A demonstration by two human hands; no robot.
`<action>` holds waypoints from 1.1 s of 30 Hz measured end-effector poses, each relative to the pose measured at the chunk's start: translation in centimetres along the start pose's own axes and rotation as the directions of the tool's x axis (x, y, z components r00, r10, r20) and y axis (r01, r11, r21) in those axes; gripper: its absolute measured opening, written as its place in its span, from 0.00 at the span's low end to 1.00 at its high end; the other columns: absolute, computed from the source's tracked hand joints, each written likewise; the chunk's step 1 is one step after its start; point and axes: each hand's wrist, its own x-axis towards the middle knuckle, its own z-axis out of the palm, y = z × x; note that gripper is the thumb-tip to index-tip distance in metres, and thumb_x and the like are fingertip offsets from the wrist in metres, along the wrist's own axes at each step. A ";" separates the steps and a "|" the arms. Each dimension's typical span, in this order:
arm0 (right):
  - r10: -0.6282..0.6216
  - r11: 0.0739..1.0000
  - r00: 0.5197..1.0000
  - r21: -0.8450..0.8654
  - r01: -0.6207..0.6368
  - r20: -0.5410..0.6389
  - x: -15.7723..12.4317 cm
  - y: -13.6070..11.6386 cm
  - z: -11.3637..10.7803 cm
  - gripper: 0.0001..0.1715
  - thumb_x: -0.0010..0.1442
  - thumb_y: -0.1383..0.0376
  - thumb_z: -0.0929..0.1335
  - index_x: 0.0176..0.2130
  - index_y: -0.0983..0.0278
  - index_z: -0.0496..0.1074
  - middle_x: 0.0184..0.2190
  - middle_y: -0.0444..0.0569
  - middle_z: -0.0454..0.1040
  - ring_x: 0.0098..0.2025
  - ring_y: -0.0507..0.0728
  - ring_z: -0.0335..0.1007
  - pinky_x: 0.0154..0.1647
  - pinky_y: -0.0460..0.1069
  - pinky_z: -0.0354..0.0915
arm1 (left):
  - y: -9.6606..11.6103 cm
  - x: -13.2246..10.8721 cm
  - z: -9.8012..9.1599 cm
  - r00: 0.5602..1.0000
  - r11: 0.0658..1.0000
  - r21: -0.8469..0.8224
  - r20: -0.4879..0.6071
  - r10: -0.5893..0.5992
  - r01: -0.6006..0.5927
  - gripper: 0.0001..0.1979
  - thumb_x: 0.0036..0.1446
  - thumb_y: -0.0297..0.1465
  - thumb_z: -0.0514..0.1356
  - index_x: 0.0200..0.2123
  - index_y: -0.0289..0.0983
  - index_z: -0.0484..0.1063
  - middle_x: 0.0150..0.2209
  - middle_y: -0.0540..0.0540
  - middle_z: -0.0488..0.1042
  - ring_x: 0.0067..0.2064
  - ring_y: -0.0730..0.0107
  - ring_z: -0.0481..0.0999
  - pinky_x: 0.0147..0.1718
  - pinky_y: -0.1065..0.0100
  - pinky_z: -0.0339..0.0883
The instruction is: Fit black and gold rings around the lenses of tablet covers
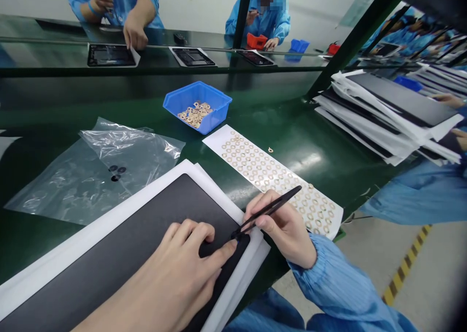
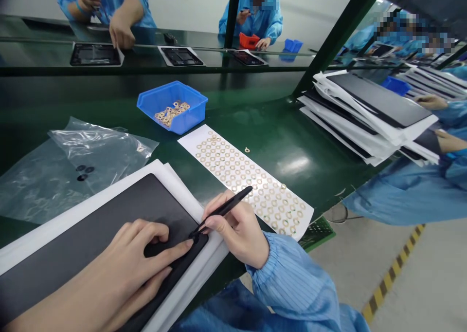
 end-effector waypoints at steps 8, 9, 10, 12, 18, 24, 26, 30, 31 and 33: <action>-0.060 0.997 0.998 -0.039 0.059 -0.022 0.1 0.2 0.1 0.06 0.61 0.63 0.66 0.33 0.63 0.66 0.27 0.46 0.69 0.26 0.53 0.70 0.28 0.50 0.70 | -0.3 0.1 -0.3 0.999 0.999 -0.018 -0.014 0.037 -0.037 0.17 0.58 0.24 0.50 0.50 0.42 0.64 0.39 0.44 0.62 0.38 0.61 0.61 0.33 0.63 0.60; -0.061 0.998 0.998 -0.036 0.060 -0.028 0.1 0.2 0.1 0.06 0.61 0.63 0.66 0.32 0.63 0.66 0.27 0.46 0.70 0.26 0.53 0.70 0.28 0.50 0.69 | -0.3 0.1 -0.3 1.000 1.000 -0.017 -0.007 0.023 -0.023 0.14 0.58 0.25 0.50 0.47 0.41 0.65 0.39 0.44 0.62 0.38 0.62 0.61 0.33 0.63 0.60; -0.058 0.998 0.998 -0.034 0.056 -0.035 0.0 0.1 0.0 0.07 0.61 0.62 0.66 0.32 0.63 0.66 0.27 0.46 0.70 0.26 0.54 0.70 0.28 0.50 0.69 | -0.2 0.1 -0.4 1.000 1.000 -0.018 0.001 0.011 -0.011 0.11 0.59 0.25 0.50 0.44 0.40 0.66 0.39 0.44 0.62 0.38 0.62 0.61 0.34 0.63 0.59; -0.047 0.998 0.998 -0.033 0.046 -0.047 -0.3 -0.1 -0.1 0.07 0.61 0.62 0.66 0.32 0.62 0.67 0.27 0.46 0.69 0.26 0.54 0.70 0.27 0.51 0.69 | -0.2 0.1 -0.4 1.000 1.000 -0.021 0.020 -0.008 0.009 0.08 0.59 0.26 0.50 0.41 0.38 0.66 0.39 0.44 0.63 0.38 0.62 0.61 0.34 0.63 0.59; -0.073 0.990 0.996 -0.122 0.066 -0.051 0.9 -3.4 0.0 0.10 0.59 0.59 0.67 0.31 0.63 0.67 0.27 0.46 0.69 0.26 0.53 0.71 0.28 0.50 0.69 | -0.4 0.1 -0.5 0.998 1.000 -0.016 0.061 0.007 -0.006 0.06 0.60 0.28 0.50 0.38 0.37 0.65 0.41 0.43 0.63 0.39 0.60 0.61 0.35 0.60 0.60; -0.076 0.975 0.984 -0.194 0.107 0.159 7.9 -5.2 5.0 0.16 0.54 0.54 0.70 0.28 0.63 0.66 0.24 0.43 0.69 0.25 0.53 0.72 0.29 0.49 0.70 | -0.2 0.1 -0.8 0.997 0.999 0.037 0.069 0.026 -0.029 0.07 0.61 0.31 0.50 0.39 0.36 0.64 0.42 0.42 0.64 0.41 0.58 0.62 0.39 0.55 0.61; -0.054 0.980 0.964 -0.171 0.101 0.262 10.7 -4.2 8.1 0.15 0.52 0.55 0.70 0.28 0.63 0.65 0.22 0.42 0.69 0.25 0.54 0.73 0.29 0.48 0.70 | -0.1 0.1 -0.9 0.998 0.998 0.062 0.052 0.024 -0.027 0.07 0.60 0.33 0.52 0.38 0.36 0.64 0.42 0.42 0.65 0.41 0.59 0.63 0.40 0.57 0.62; -0.047 0.964 0.912 -0.222 0.149 0.406 15.3 -1.2 14.6 0.12 0.53 0.60 0.70 0.28 0.63 0.64 0.20 0.43 0.70 0.25 0.55 0.74 0.30 0.49 0.70 | -0.1 0.0 -0.9 0.999 0.993 0.114 -0.005 0.036 -0.035 0.09 0.59 0.36 0.54 0.39 0.36 0.64 0.41 0.43 0.65 0.41 0.60 0.64 0.40 0.61 0.63; -0.061 0.951 0.902 -0.249 0.182 0.427 16.2 -0.5 16.0 0.11 0.54 0.61 0.69 0.28 0.64 0.64 0.20 0.44 0.71 0.25 0.56 0.74 0.31 0.49 0.70 | -0.2 0.0 -0.9 0.999 0.991 0.124 -0.021 0.048 -0.045 0.10 0.59 0.36 0.54 0.38 0.36 0.64 0.41 0.43 0.65 0.41 0.61 0.64 0.40 0.62 0.63; -0.087 0.925 0.892 -0.297 0.238 0.444 17.6 0.8 18.3 0.09 0.56 0.62 0.68 0.28 0.64 0.64 0.22 0.45 0.72 0.27 0.55 0.75 0.33 0.48 0.69 | -0.3 -0.1 -0.9 0.996 0.987 0.146 -0.050 0.074 -0.066 0.10 0.59 0.37 0.54 0.38 0.35 0.64 0.40 0.43 0.65 0.41 0.61 0.64 0.38 0.63 0.62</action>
